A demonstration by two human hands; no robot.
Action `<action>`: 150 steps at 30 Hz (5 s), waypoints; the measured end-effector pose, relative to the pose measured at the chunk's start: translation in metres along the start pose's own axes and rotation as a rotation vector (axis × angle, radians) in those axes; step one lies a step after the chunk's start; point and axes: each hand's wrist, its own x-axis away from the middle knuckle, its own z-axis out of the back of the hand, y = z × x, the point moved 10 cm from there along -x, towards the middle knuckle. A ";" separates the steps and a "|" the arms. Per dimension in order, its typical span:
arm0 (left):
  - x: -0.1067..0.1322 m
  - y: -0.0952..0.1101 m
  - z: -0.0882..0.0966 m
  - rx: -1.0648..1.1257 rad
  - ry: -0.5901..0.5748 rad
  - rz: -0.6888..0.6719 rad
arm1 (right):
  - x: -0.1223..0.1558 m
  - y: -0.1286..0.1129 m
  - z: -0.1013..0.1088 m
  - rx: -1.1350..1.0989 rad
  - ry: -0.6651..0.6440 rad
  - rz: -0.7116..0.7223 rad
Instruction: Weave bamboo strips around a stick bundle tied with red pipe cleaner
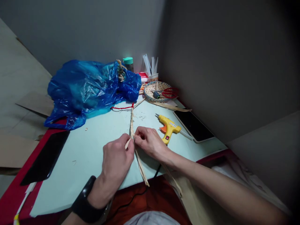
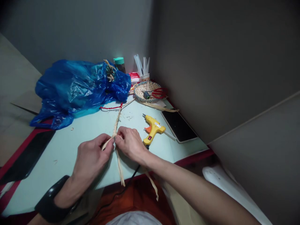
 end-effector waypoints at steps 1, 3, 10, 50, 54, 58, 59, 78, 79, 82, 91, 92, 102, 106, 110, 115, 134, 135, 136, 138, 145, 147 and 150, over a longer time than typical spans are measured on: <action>0.004 0.007 0.001 -0.047 0.040 -0.042 | 0.000 0.002 -0.003 -0.040 -0.019 -0.011; 0.013 0.022 0.001 -0.126 0.103 -0.142 | 0.000 0.008 -0.011 -0.180 -0.089 -0.068; 0.029 0.053 -0.019 -0.426 0.165 -0.324 | 0.006 0.023 -0.033 -0.741 -0.278 -0.345; -0.008 -0.022 -0.079 1.122 -0.481 0.341 | -0.004 -0.006 -0.004 0.129 -0.300 0.088; -0.008 -0.027 -0.082 1.043 -0.457 0.351 | -0.003 -0.014 -0.005 0.402 -0.291 0.138; -0.007 -0.025 -0.081 1.088 -0.444 0.361 | -0.003 -0.020 -0.009 0.570 -0.315 0.191; -0.007 -0.024 -0.080 1.109 -0.440 0.365 | -0.003 -0.021 -0.010 0.599 -0.317 0.205; -0.006 -0.021 -0.073 1.179 -0.347 0.347 | 0.023 -0.045 -0.027 0.914 -0.342 0.356; -0.006 -0.021 -0.073 1.186 -0.338 0.351 | 0.024 -0.045 -0.027 0.931 -0.321 0.354; -0.005 -0.022 -0.074 1.211 -0.316 0.358 | 0.028 -0.046 -0.027 0.956 -0.233 0.350; -0.005 -0.025 -0.077 1.220 -0.298 0.359 | 0.012 -0.031 -0.013 0.845 -0.177 0.128; -0.004 -0.026 -0.077 1.214 -0.297 0.364 | 0.011 -0.033 -0.011 0.845 -0.161 0.127; 0.000 -0.019 -0.078 1.275 -0.399 0.427 | 0.013 -0.019 0.011 0.587 -0.035 0.064; 0.002 -0.019 -0.080 1.403 -0.454 0.505 | 0.011 -0.007 0.019 0.303 -0.041 -0.018; 0.000 -0.017 -0.082 1.524 -0.509 0.511 | 0.009 0.002 0.021 0.121 -0.056 -0.080; 0.000 -0.016 -0.084 1.600 -0.556 0.580 | 0.008 -0.001 0.023 0.116 -0.051 -0.032; 0.005 -0.011 -0.088 1.747 -0.580 0.699 | 0.019 -0.014 0.025 0.144 0.005 0.162; 0.005 -0.012 -0.089 1.750 -0.582 0.714 | 0.019 -0.014 0.025 0.128 0.006 0.172; 0.005 -0.012 -0.091 1.753 -0.590 0.724 | 0.019 -0.013 0.025 0.112 0.005 0.177; 0.005 -0.013 -0.093 1.755 -0.608 0.733 | 0.018 -0.011 0.026 0.075 -0.002 0.178; 0.006 -0.018 -0.091 1.734 -0.554 0.764 | 0.010 -0.010 0.023 0.008 -0.105 0.144; 0.006 -0.017 -0.088 1.703 -0.542 0.764 | 0.008 -0.013 0.024 0.027 -0.125 0.149; 0.007 -0.019 -0.088 1.589 -0.525 0.781 | 0.008 -0.016 0.029 0.071 -0.117 0.160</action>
